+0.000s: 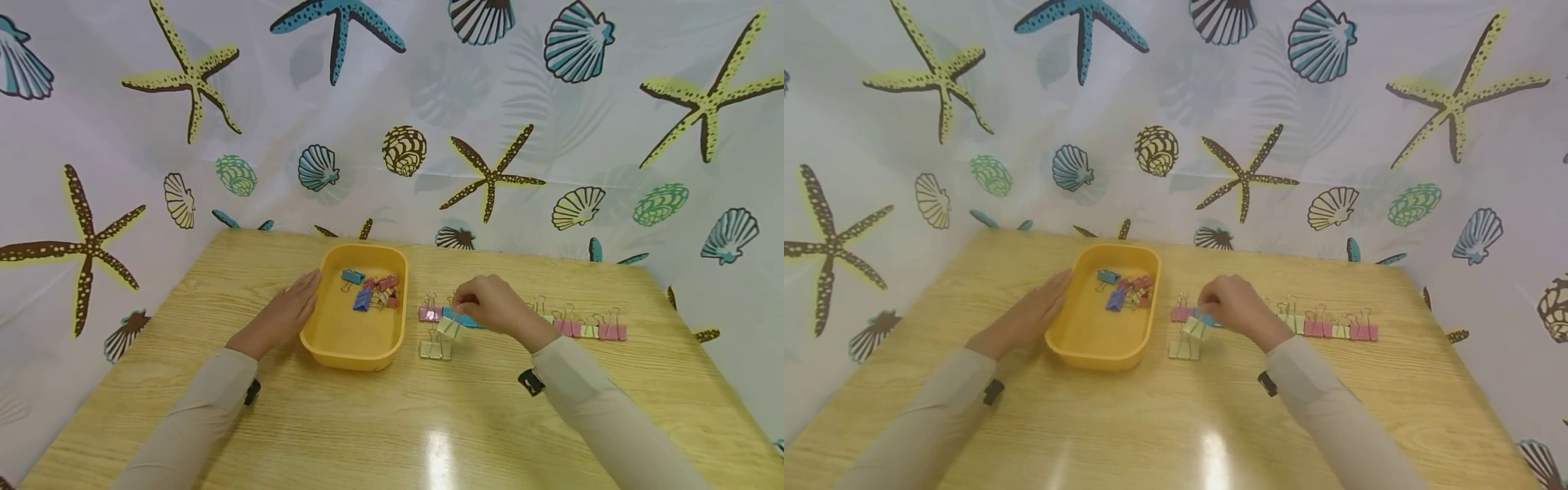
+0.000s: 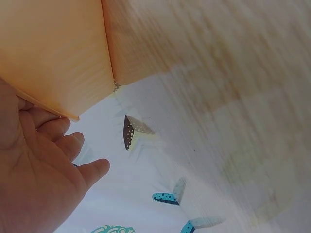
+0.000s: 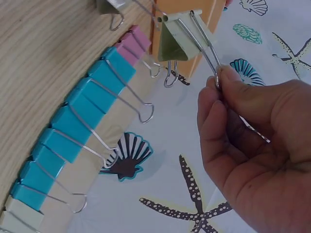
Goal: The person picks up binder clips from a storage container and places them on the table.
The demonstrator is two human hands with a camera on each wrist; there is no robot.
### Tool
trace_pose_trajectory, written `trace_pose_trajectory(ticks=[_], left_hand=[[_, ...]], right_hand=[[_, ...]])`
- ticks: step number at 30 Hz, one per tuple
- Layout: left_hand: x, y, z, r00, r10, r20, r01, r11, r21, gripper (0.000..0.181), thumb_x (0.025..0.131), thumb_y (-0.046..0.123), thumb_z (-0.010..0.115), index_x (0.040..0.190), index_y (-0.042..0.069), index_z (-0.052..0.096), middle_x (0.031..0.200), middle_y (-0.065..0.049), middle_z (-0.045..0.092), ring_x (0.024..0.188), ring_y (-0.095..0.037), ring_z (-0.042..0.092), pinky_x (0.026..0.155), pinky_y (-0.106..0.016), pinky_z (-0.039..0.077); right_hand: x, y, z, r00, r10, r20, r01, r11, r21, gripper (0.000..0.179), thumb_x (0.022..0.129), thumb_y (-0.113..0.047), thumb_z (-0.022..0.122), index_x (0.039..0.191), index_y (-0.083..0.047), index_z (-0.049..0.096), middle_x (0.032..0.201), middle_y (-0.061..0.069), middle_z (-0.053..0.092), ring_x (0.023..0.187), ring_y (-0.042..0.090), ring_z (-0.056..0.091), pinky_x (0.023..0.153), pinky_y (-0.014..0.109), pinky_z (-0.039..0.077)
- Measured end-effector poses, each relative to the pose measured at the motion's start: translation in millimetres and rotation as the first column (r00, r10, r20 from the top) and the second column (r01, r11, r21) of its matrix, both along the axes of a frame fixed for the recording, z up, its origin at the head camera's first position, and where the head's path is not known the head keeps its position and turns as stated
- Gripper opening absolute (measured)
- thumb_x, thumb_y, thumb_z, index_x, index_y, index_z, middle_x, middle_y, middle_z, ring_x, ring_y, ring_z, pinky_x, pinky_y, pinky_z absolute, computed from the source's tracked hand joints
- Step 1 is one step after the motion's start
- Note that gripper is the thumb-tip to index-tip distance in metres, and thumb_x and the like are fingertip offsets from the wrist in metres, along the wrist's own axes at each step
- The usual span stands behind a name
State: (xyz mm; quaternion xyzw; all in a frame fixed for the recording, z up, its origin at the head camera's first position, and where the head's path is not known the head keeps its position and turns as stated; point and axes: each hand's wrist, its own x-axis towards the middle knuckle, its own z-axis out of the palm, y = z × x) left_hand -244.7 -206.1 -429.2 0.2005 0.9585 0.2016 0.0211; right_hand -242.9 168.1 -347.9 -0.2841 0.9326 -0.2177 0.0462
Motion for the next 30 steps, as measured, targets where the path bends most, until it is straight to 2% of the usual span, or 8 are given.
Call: trace_pose_trajectory(ticks=[5, 10, 16, 24, 30], left_hand=[[-0.9, -0.7, -0.8, 1.0, 0.006, 0.01, -0.006, 1.0, 0.001, 0.054, 0.107, 0.024, 0.029, 0.154, 0.003, 0.012, 0.16, -0.013, 0.011, 0.146, -0.034, 0.011, 0.113, -0.061, 0.012], [-1.5, -0.8, -1.0, 1.0, 0.011, 0.01, -0.011, 1.0, -0.006, 0.055, 0.107, 0.025, 0.029, 0.154, 0.004, 0.011, 0.16, -0.012, 0.011, 0.146, -0.034, 0.011, 0.113, -0.061, 0.012], [-2.1, 0.2, -1.7, 1.0, 0.014, 0.006, -0.014, 1.0, -0.003, 0.055, 0.107, 0.025, 0.029, 0.154, 0.004, 0.011, 0.16, -0.012, 0.011, 0.146, -0.034, 0.011, 0.113, -0.061, 0.013], [-2.3, 0.6, -2.7, 1.0, 0.02, 0.009, -0.02, 1.0, -0.011, 0.055, 0.107, 0.025, 0.03, 0.154, 0.005, 0.011, 0.16, -0.012, 0.011, 0.146, -0.033, 0.011, 0.113, -0.061, 0.013], [-1.4, 0.6, -1.9, 1.0, 0.018, 0.001, -0.018, 1.0, -0.005, 0.054, 0.107, 0.025, 0.029, 0.154, 0.004, 0.012, 0.16, -0.012, 0.012, 0.146, -0.033, 0.012, 0.113, -0.061, 0.013]], right_hand=[[0.5, 13, -9.8, 1.0, -0.002, 0.02, 0.002, 1.0, 0.016, 0.015, 0.092, -0.002, 0.061, 0.082, -0.004, 0.071, 0.068, 0.001, 0.061, 0.055, 0.01, 0.038, 0.057, 0.028, 0.035], [-0.5, 20, -18.9, 0.999, 0.001, 0.043, -0.003, 0.999, 0.044, 0.015, 0.092, 0.0, 0.061, 0.084, -0.005, 0.073, 0.076, 0.002, 0.066, 0.059, 0.01, 0.045, 0.059, 0.029, 0.042], [-2.3, 22, -30.5, 0.997, 0.04, 0.069, -0.044, 0.997, 0.06, 0.016, 0.091, -0.002, 0.064, 0.078, -0.009, 0.07, 0.074, 0.001, 0.065, 0.061, 0.01, 0.047, 0.061, 0.03, 0.045], [-5.6, 20, -34.5, 0.993, 0.096, 0.073, -0.102, 0.991, 0.082, 0.02, 0.09, 0.0, 0.064, 0.073, -0.009, 0.069, 0.07, 0.0, 0.063, 0.056, 0.009, 0.043, 0.062, 0.031, 0.043], [-8.9, 18, -39.2, 0.992, 0.099, 0.083, -0.106, 0.99, 0.09, 0.017, 0.088, -0.001, 0.066, 0.074, -0.008, 0.072, 0.072, 0.001, 0.066, 0.057, 0.008, 0.048, 0.061, 0.029, 0.046]])
